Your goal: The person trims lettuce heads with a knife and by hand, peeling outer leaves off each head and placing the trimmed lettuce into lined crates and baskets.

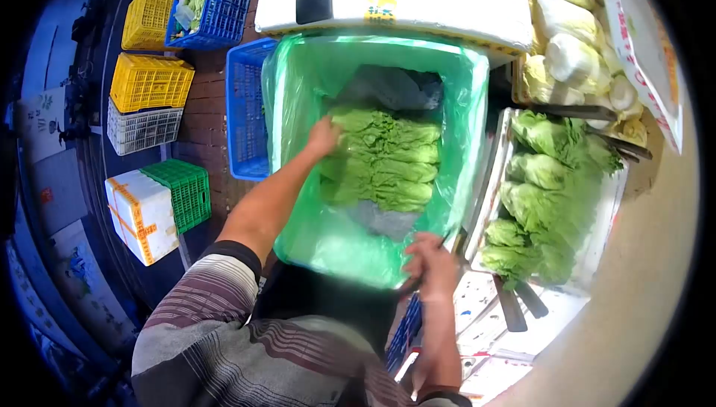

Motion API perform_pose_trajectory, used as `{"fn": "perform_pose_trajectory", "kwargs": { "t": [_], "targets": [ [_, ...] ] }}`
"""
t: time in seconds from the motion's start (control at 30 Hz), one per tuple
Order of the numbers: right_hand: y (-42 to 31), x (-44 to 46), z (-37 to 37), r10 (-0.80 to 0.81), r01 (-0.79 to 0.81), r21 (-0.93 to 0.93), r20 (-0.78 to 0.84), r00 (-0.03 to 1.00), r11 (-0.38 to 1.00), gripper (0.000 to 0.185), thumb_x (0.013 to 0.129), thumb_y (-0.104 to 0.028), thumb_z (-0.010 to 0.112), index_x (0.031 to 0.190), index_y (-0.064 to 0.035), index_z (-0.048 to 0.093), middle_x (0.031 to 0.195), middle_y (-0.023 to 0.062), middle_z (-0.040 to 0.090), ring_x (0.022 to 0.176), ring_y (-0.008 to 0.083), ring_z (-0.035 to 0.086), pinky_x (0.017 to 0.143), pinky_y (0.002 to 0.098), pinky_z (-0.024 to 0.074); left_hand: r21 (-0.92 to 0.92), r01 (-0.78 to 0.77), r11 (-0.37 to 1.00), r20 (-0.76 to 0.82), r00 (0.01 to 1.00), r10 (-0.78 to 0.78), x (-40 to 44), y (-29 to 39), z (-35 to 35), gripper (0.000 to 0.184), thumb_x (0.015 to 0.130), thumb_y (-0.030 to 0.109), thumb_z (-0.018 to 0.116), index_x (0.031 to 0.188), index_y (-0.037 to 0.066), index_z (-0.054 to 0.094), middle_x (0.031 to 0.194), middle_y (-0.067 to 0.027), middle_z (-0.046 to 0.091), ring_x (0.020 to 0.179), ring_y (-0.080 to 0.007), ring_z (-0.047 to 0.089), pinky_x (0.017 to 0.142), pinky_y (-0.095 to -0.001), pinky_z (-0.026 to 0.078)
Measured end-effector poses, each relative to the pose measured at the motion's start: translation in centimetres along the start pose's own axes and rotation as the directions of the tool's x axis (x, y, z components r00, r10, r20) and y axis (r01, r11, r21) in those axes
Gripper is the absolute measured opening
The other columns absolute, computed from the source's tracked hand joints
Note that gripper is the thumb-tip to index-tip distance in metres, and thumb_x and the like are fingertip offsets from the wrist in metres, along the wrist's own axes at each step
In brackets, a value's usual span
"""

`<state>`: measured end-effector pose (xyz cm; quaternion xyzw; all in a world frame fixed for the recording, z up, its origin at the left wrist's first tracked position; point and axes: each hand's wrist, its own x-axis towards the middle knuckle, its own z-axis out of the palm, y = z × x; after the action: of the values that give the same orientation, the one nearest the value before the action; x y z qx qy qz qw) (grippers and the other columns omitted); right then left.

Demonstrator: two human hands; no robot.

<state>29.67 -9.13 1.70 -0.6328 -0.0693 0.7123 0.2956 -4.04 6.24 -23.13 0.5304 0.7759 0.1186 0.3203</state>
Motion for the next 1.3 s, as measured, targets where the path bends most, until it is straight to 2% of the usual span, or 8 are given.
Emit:
{"fn": "perform_pose_trajectory", "kwargs": {
  "t": [0.17, 0.3, 0.67, 0.97, 1.07, 1.2, 1.23, 1.3],
  "targets": [
    [5.9, 0.5, 5.9, 0.2, -0.195, -0.086, 0.051, 0.979, 0.977, 0.037, 0.094, -0.025, 0.06, 0.119, 0.0027, 0.056, 0.085, 0.009, 0.064, 0.053, 0.01, 0.052, 0.062, 0.0324, 0.0556, 0.026, 0.09, 0.996, -0.042, 0.995, -0.089, 4.6, -0.7, 1.6, 0.044, 0.09, 0.029, 0.059, 0.104, -0.012, 0.059, 0.105, -0.0366, 0.061, 0.1, -0.0521, 0.059, 0.089, -0.0552, 0.048],
    [7.1, 1.9, 6.5, 0.173, -0.172, -0.076, -0.004, 0.985, 0.982, 0.035, 0.095, -0.025, 0.059, 0.119, 0.0015, 0.056, 0.084, 0.0072, 0.063, 0.052, 0.0089, 0.049, 0.062, 0.0311, 0.0549, 0.055, 0.155, 0.986, -0.029, 0.988, -0.154, 5.8, -1.2, 3.0, 0.043, 0.091, 0.03, 0.049, 0.099, -0.01, 0.062, 0.106, -0.0361, 0.062, 0.1, -0.0511, 0.06, 0.09, -0.0557, 0.047],
    [8.6, 4.7, 4.2, 0.103, -0.095, 0.078, -0.111, 0.988, 0.992, 0.031, 0.097, -0.023, 0.058, 0.118, 0.0006, 0.055, 0.084, 0.0085, 0.064, 0.049, 0.01, 0.051, 0.057, 0.0324, 0.0564, -0.068, 0.217, 0.974, 0.092, 0.973, -0.21, 6.7, -2.4, 2.1, 0.051, 0.087, 0.036, 0.06, 0.109, -0.01, 0.064, 0.111, -0.0332, 0.064, 0.107, -0.0472, 0.061, 0.094, -0.0492, 0.048],
    [8.8, 7.2, 5.1, 0.101, -0.099, 0.049, -0.044, 0.994, 0.994, 0.029, 0.098, -0.025, 0.059, 0.116, -0.0024, 0.055, 0.087, 0.0093, 0.064, 0.049, 0.0099, 0.05, 0.055, 0.0322, 0.055, -0.482, 0.227, 0.846, 0.065, 0.972, -0.224, 2.2, 1.7, -1.4, 0.061, 0.075, 0.035, 0.081, 0.115, -0.008, 0.065, 0.113, -0.026, 0.068, 0.105, -0.0323, 0.067, 0.091, -0.0399, 0.051],
    [7.4, 11.3, 7.8, 0.081, -0.082, 0.077, 0.017, 0.997, 0.994, 0.027, 0.098, -0.028, 0.06, 0.114, -0.0061, 0.056, 0.094, 0.0117, 0.066, 0.049, 0.0099, 0.049, 0.052, 0.0323, 0.0528, -0.535, 0.255, 0.805, 0.05, 0.961, -0.272, 0.1, 5.9, -3.1, 0.049, 0.078, 0.025, 0.082, 0.112, -0.006, 0.065, 0.096, -0.009, 0.07, 0.082, -0.0145, 0.064, 0.074, -0.0292, 0.051],
    [4.7, 18.3, 12.8, 0.16, -0.158, 0.315, 0.02, 0.987, 0.936, 0.029, 0.098, -0.036, 0.062, 0.109, -0.0104, 0.057, 0.101, 0.0143, 0.067, 0.047, 0.0107, 0.046, 0.049, 0.0316, 0.0494, -0.415, 0.163, 0.895, -0.16, 0.955, -0.248, -3.1, 7.0, -2.0, 0.051, 0.078, 0.025, 0.081, 0.114, -0.006, 0.064, 0.102, -0.0129, 0.069, 0.087, -0.0178, 0.065, 0.076, -0.0314, 0.051],
    [4.0, 19.5, 14.1, 0.196, -0.176, 0.345, -0.023, 0.98, 0.922, 0.029, 0.098, -0.038, 0.062, 0.108, -0.0107, 0.057, 0.102, 0.0143, 0.068, 0.047, 0.0109, 0.046, 0.049, 0.0318, 0.0492, -0.481, 0.169, 0.86, -0.102, 0.964, -0.247, -4.4, 7.7, -2.6, 0.055, 0.079, 0.025, 0.079, 0.121, -0.006, 0.061, 0.115, -0.0239, 0.066, 0.101, -0.0338, 0.064, 0.089, -0.042, 0.05],
    [4.3, 20.9, 14.5, 0.22, -0.209, 0.449, 0.029, 0.975, 0.869, 0.03, 0.098, -0.038, 0.061, 0.109, -0.0107, 0.058, 0.105, 0.014, 0.068, 0.052, 0.0129, 0.051, 0.054, 0.0337, 0.0517, -0.487, 0.199, 0.85, -0.093, 0.956, -0.277, -7.3, 9.4, -3.0, 0.053, 0.079, 0.022, 0.079, 0.121, -0.005, 0.06, 0.116, -0.0231, 0.063, 0.102, -0.0339, 0.063, 0.09, -0.0415, 0.049]
  ]
}}
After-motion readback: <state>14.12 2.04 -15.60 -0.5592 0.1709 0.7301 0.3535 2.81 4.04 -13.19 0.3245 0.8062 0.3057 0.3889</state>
